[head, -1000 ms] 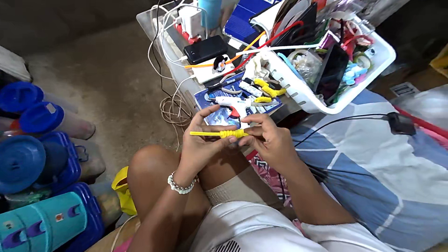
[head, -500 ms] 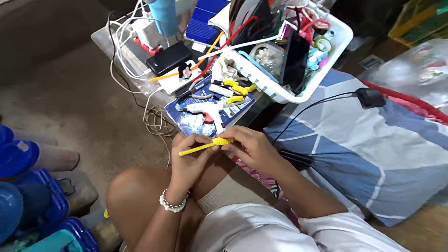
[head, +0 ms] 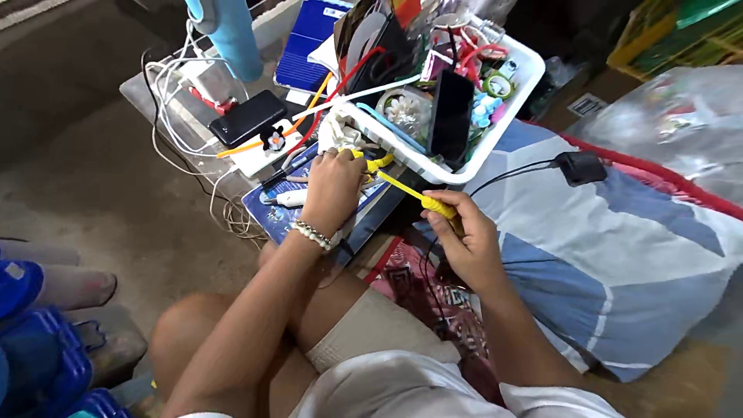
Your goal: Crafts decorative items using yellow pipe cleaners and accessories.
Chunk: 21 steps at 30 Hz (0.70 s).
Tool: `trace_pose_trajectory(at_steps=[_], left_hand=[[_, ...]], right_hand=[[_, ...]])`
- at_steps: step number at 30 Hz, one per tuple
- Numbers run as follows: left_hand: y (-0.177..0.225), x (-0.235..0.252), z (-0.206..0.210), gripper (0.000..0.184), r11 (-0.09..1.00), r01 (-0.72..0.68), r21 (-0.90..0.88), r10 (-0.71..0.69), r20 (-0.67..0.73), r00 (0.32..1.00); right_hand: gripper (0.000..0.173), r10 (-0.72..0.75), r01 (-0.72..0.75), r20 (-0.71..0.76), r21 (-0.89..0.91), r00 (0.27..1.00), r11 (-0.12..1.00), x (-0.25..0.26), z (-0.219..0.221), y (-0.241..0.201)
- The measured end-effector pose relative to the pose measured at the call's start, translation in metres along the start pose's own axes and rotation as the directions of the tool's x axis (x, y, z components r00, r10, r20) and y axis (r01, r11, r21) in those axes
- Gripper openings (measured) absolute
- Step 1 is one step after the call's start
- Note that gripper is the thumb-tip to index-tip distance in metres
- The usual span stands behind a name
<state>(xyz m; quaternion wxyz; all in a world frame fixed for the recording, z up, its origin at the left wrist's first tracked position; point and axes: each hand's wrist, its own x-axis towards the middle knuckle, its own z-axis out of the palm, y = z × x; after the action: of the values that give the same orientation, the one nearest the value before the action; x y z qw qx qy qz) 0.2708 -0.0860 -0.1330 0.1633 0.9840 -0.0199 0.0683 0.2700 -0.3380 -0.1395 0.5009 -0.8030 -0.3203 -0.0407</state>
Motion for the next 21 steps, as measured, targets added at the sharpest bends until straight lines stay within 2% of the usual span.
trace_pose_trajectory(at_steps=[2,5,8,12,14,16,18,21], left_hand=[[0.006,0.01,0.009,0.018,0.996,0.038,0.075,-0.041,0.046,0.998],[0.01,0.014,0.016,0.022,0.991,0.105,0.081,-0.111,0.086,0.99],[0.013,0.009,0.018,0.019,0.994,0.1,0.05,-0.102,0.037,0.994],[0.016,0.002,0.015,0.015,0.99,0.096,0.102,-0.091,-0.053,0.994],[0.015,-0.006,0.006,0.015,0.995,0.094,0.035,-0.088,-0.136,0.987],[0.012,-0.023,-0.008,0.017,0.991,0.067,-0.116,-0.091,-0.212,0.973],[0.004,-0.048,-0.021,0.02,0.966,0.042,-0.256,-0.106,-0.24,0.965],[-0.014,-0.094,-0.03,0.021,0.943,0.023,-0.333,-0.116,-0.26,0.959]], right_hand=[[0.031,0.013,-0.013,-0.021,-0.007,1.0,1.0,-0.001,-0.004,0.002],[0.032,0.022,-0.022,-0.041,0.013,0.999,1.0,-0.001,-0.006,0.006],[0.034,0.026,-0.024,-0.061,0.04,0.998,0.999,-0.001,-0.003,0.007],[0.03,0.005,-0.003,-0.079,0.033,0.997,0.999,0.005,0.003,0.004],[0.029,-0.002,0.004,-0.078,0.033,0.997,0.999,0.007,0.005,0.001],[0.03,-0.027,0.028,-0.076,0.011,0.997,1.0,0.01,0.008,-0.004],[0.03,-0.049,0.048,-0.068,-0.008,0.996,0.999,0.012,0.014,-0.01],[0.028,-0.105,0.105,-0.001,-0.057,0.994,0.993,0.013,0.027,-0.021]])
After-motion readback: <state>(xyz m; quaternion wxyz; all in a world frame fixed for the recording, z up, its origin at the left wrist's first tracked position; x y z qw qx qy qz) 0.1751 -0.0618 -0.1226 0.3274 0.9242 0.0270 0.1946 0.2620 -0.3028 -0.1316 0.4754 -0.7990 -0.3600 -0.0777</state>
